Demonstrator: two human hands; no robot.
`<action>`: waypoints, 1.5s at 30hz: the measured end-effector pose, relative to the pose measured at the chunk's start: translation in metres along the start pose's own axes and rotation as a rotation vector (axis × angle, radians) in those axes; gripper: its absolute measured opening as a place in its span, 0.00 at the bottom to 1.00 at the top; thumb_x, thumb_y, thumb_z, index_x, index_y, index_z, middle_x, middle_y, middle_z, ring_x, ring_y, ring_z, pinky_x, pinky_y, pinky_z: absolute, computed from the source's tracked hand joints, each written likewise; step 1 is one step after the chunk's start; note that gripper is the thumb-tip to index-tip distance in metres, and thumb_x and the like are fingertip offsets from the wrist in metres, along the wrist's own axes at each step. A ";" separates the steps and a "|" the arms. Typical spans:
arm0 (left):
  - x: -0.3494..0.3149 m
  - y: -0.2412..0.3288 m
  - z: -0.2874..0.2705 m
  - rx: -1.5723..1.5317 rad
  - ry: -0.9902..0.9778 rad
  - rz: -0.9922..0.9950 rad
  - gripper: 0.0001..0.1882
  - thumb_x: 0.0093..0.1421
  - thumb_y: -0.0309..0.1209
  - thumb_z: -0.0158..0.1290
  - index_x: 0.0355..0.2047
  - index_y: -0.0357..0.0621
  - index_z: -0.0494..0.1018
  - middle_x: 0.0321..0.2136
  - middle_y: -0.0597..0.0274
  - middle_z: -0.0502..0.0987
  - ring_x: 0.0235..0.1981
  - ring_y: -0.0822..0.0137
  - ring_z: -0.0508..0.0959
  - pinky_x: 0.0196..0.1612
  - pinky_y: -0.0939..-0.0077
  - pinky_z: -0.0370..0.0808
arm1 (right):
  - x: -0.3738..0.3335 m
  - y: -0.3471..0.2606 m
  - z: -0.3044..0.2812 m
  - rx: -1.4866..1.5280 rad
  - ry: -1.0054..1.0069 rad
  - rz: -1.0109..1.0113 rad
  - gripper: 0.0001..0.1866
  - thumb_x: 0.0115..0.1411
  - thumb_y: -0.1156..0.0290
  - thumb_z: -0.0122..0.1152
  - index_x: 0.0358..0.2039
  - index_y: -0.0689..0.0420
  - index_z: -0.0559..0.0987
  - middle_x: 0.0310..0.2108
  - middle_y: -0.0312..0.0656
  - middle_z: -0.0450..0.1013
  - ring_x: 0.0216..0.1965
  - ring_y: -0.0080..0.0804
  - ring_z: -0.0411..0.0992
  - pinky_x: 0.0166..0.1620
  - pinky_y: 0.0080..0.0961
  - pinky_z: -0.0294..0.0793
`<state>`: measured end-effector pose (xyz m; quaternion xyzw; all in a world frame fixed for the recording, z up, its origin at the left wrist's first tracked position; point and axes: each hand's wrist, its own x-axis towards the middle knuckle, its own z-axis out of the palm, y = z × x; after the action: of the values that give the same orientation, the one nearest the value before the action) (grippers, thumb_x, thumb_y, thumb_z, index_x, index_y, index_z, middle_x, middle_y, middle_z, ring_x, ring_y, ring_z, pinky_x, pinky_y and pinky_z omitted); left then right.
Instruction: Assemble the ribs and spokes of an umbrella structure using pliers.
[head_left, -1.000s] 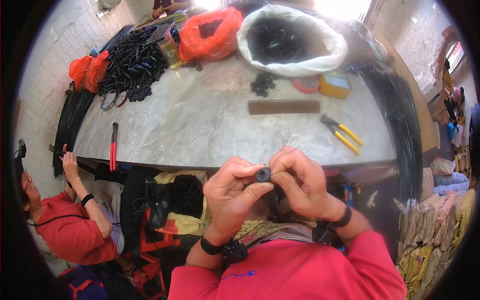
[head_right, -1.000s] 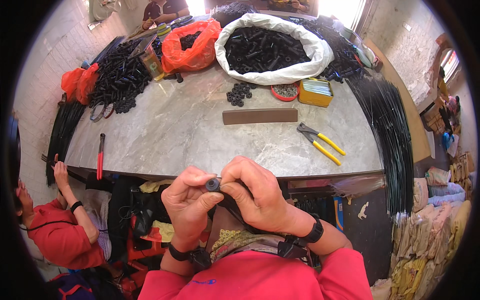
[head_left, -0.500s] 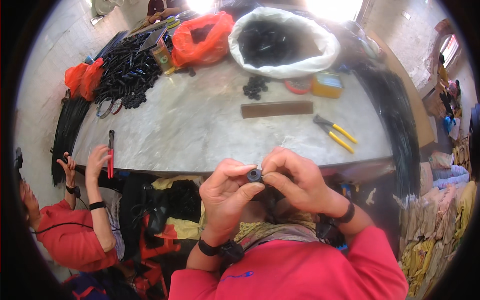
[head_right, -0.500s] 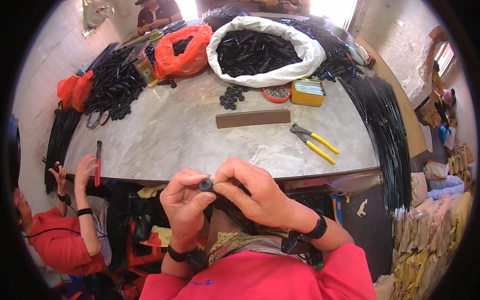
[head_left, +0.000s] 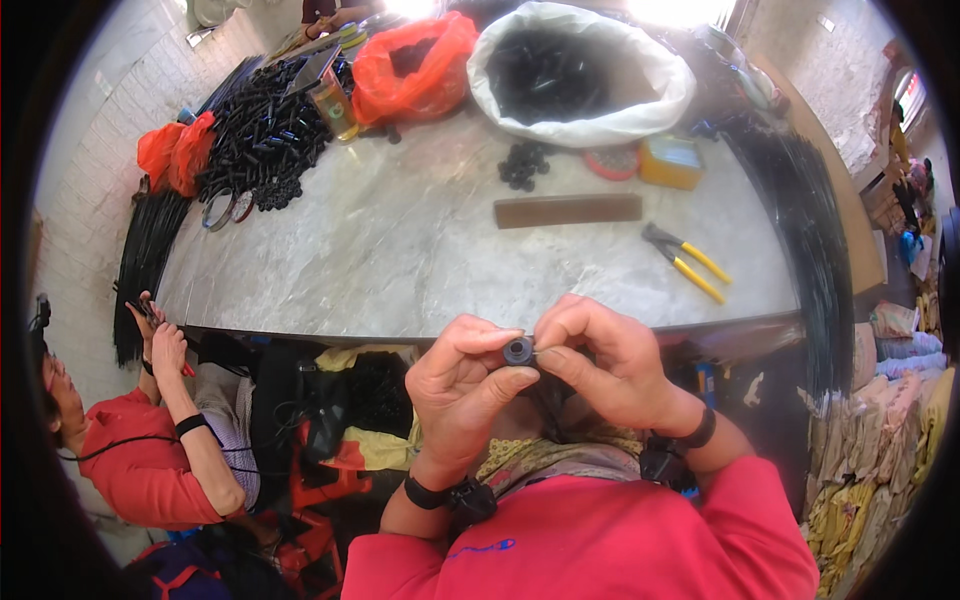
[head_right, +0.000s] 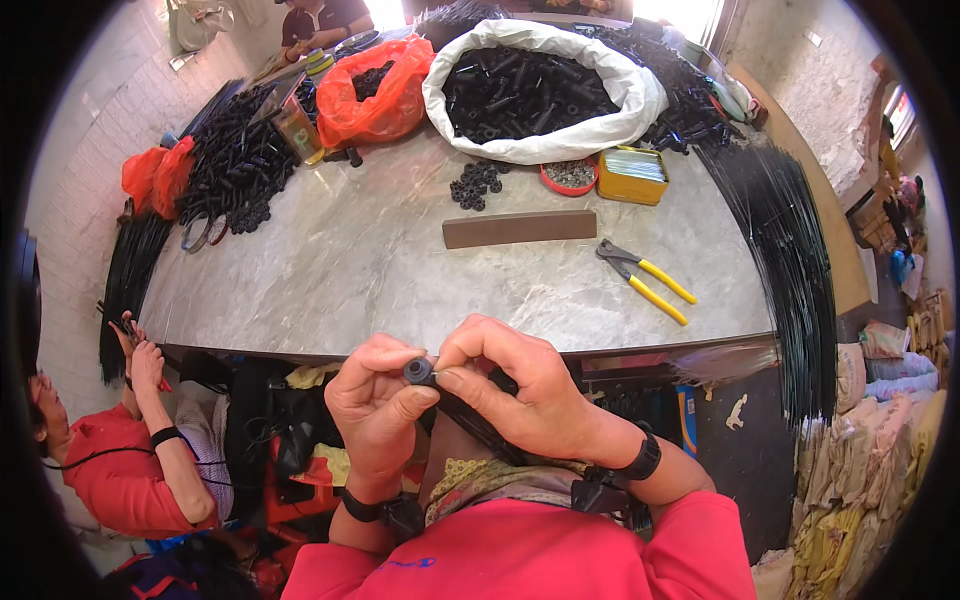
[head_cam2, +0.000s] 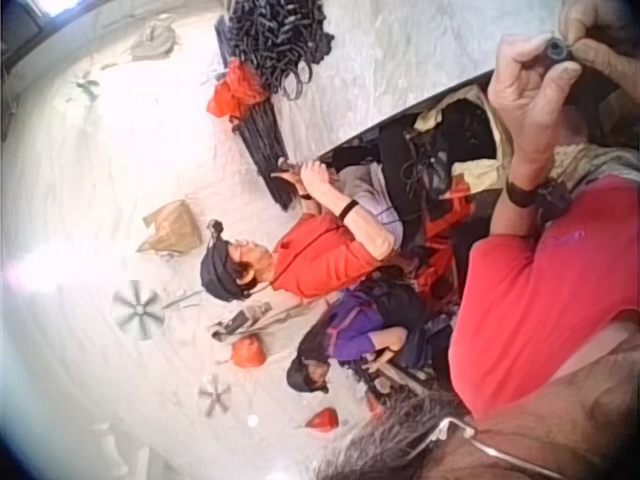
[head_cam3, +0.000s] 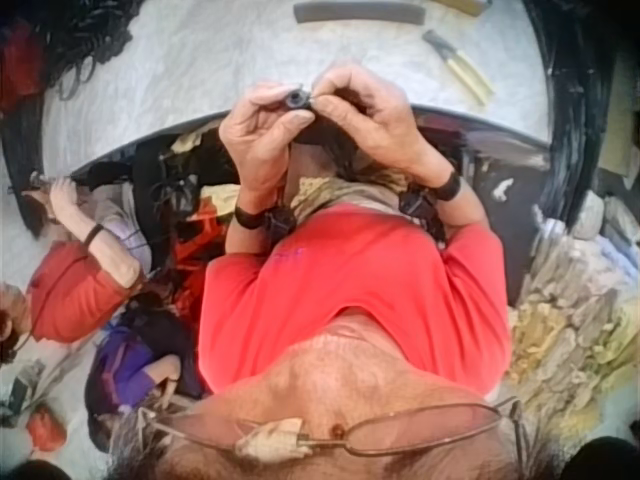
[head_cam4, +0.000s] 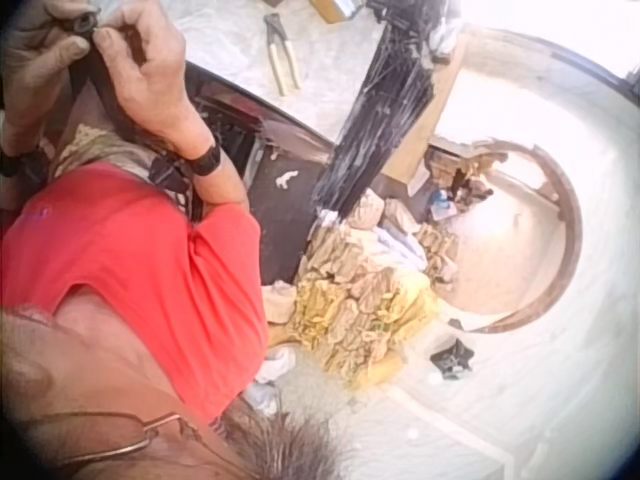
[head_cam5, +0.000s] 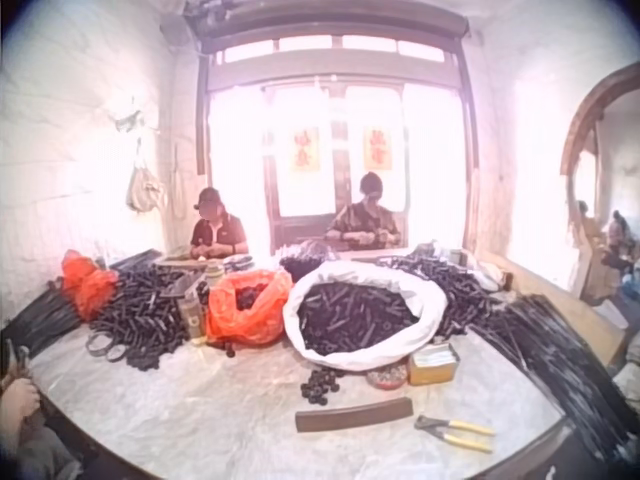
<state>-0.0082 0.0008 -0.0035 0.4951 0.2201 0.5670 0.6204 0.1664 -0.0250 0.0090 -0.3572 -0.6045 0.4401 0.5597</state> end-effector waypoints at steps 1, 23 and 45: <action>0.000 0.000 -0.001 0.003 0.003 -0.002 0.18 0.50 0.14 0.66 0.43 0.31 0.76 0.37 0.59 0.75 0.39 0.70 0.77 0.44 0.80 0.74 | 0.000 0.000 0.000 -0.007 0.002 -0.008 0.04 0.65 0.77 0.61 0.38 0.61 0.76 0.34 0.37 0.72 0.30 0.21 0.69 0.34 0.20 0.70; 0.012 -0.013 -0.031 -0.187 -0.161 0.028 0.18 0.50 0.11 0.58 0.43 0.31 0.75 0.35 0.47 0.77 0.35 0.53 0.81 0.41 0.59 0.81 | 0.011 -0.003 -0.051 -0.401 -0.139 0.019 0.20 0.56 0.68 0.72 0.47 0.58 0.78 0.39 0.39 0.76 0.40 0.29 0.75 0.42 0.27 0.75; 0.014 -0.016 -0.032 -0.218 -0.178 -0.012 0.14 0.54 0.19 0.64 0.41 0.32 0.76 0.35 0.46 0.79 0.35 0.56 0.82 0.40 0.61 0.82 | -0.023 -0.063 -0.113 -0.113 -0.132 0.739 0.15 0.66 0.68 0.59 0.49 0.62 0.75 0.28 0.36 0.75 0.23 0.19 0.72 0.29 0.17 0.71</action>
<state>-0.0232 0.0277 -0.0261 0.4716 0.1043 0.5379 0.6910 0.2852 -0.0534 0.0578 -0.5524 -0.4931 0.6002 0.3025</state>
